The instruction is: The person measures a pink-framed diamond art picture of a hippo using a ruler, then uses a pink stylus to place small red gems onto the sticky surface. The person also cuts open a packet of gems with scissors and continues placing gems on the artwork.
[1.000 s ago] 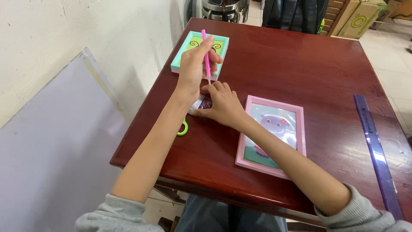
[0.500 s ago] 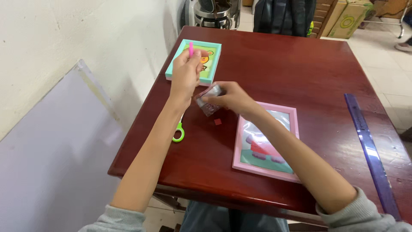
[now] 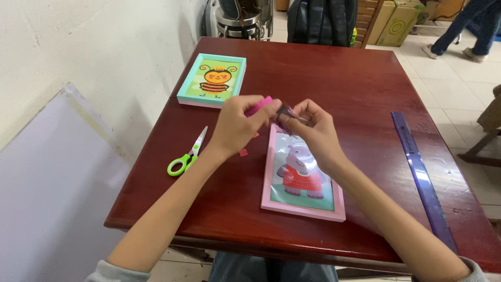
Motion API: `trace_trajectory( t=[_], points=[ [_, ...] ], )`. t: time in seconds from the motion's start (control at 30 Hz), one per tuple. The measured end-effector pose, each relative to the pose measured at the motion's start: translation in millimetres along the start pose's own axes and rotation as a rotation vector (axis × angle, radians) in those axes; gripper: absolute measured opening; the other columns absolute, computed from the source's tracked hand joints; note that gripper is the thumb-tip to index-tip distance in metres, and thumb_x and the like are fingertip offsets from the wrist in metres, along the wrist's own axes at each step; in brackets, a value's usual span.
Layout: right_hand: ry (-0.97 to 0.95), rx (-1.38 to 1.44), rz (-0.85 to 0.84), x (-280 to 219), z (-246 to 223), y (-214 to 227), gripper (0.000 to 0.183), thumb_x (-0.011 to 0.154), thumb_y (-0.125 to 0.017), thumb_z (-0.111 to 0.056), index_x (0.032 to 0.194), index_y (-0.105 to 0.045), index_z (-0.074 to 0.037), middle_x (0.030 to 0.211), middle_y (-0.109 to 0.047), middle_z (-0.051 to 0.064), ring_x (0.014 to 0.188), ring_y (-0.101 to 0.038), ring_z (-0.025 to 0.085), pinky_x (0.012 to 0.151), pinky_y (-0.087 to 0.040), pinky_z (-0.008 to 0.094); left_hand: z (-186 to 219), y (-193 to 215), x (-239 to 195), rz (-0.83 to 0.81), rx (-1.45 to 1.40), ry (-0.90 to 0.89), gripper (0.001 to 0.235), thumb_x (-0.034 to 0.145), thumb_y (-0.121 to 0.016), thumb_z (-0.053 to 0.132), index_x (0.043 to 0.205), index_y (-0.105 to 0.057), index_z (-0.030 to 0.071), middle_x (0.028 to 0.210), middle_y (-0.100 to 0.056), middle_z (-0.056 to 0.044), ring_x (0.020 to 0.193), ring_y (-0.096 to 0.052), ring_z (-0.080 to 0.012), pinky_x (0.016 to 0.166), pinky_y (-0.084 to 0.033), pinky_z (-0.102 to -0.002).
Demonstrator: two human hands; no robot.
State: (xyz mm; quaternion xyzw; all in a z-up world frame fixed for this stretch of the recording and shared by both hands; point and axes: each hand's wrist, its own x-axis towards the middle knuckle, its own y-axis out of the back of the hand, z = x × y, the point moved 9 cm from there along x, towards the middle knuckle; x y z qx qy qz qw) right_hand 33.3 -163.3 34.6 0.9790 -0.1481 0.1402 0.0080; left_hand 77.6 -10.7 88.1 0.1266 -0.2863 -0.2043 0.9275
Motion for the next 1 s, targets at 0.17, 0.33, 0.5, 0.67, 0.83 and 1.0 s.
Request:
trace_trajectory(
  t=[0.17, 0.33, 0.5, 0.67, 0.83, 1.0],
  points=[
    [0.175, -0.252, 0.02, -26, -31, -16, 0.014, 0.082, -0.072, -0.006, 0.088, -0.059, -0.007, 0.076, -0.066, 0.005, 0.073, -0.063, 0.01, 0.073, -0.052, 0.024, -6, -16, -5, -0.05, 0.029, 0.061, 0.04, 0.081, -0.067, 0.047, 0.058, -0.062, 0.014, 0.046, -0.045, -0.002, 0.049, -0.045, -0.0102, 0.054, -0.039, -0.025],
    [0.565, -0.636, 0.025, -40, -46, -27, 0.021, 0.083, -0.072, -0.005, 0.083, -0.052, -0.009, 0.101, -0.071, 0.008, 0.086, -0.07, 0.027, 0.075, -0.053, 0.037, -28, -21, -7, -0.069, 0.173, 0.208, 0.03, 0.077, -0.068, 0.043, 0.059, -0.064, 0.019, 0.045, -0.052, 0.004, 0.047, -0.049, -0.0106, 0.053, -0.04, -0.024],
    [0.691, -0.786, -0.017, -43, -50, -26, 0.026, 0.075, -0.076, -0.006, 0.085, -0.052, -0.009, 0.117, -0.063, 0.008, 0.099, -0.063, 0.032, 0.081, -0.049, 0.041, -36, -23, -6, -0.086, 0.229, 0.22, 0.02, 0.077, -0.062, 0.035, 0.062, -0.063, 0.022, 0.05, -0.054, 0.002, 0.055, -0.053, -0.0156, 0.06, -0.044, -0.028],
    [0.656, -0.83, -0.101, -47, -66, -29, 0.052, 0.061, -0.087, -0.025, 0.097, -0.051, -0.011, 0.136, -0.05, 0.01, 0.12, -0.051, 0.032, 0.096, -0.038, 0.044, -11, -16, -9, -0.083, 0.323, 0.131, 0.018, 0.081, -0.058, 0.035, 0.071, -0.062, 0.02, 0.06, -0.056, -0.002, 0.068, -0.061, -0.024, 0.068, -0.047, -0.035],
    [0.589, -0.529, -0.077, -42, -83, -13, 0.043, 0.082, -0.077, -0.02, 0.115, -0.053, -0.006, 0.129, -0.052, 0.018, 0.121, -0.052, 0.039, 0.101, -0.038, 0.047, 23, -18, -13, -0.057, 0.507, -0.219, 0.004, 0.089, -0.056, 0.017, 0.085, -0.058, 0.017, 0.076, -0.06, -0.004, 0.076, -0.065, -0.0277, 0.066, -0.052, -0.04],
    [0.364, -0.467, -0.083, -26, -60, 1, 0.043, 0.084, -0.075, -0.018, 0.122, -0.057, -0.011, 0.121, -0.062, 0.008, 0.115, -0.059, 0.028, 0.091, -0.045, 0.041, 33, -23, -19, -0.039, 0.557, -0.357, 0.007, 0.095, -0.054, 0.021, 0.09, -0.054, 0.016, 0.078, -0.056, -0.004, 0.073, -0.065, -0.0285, 0.063, -0.052, -0.04]
  ],
)
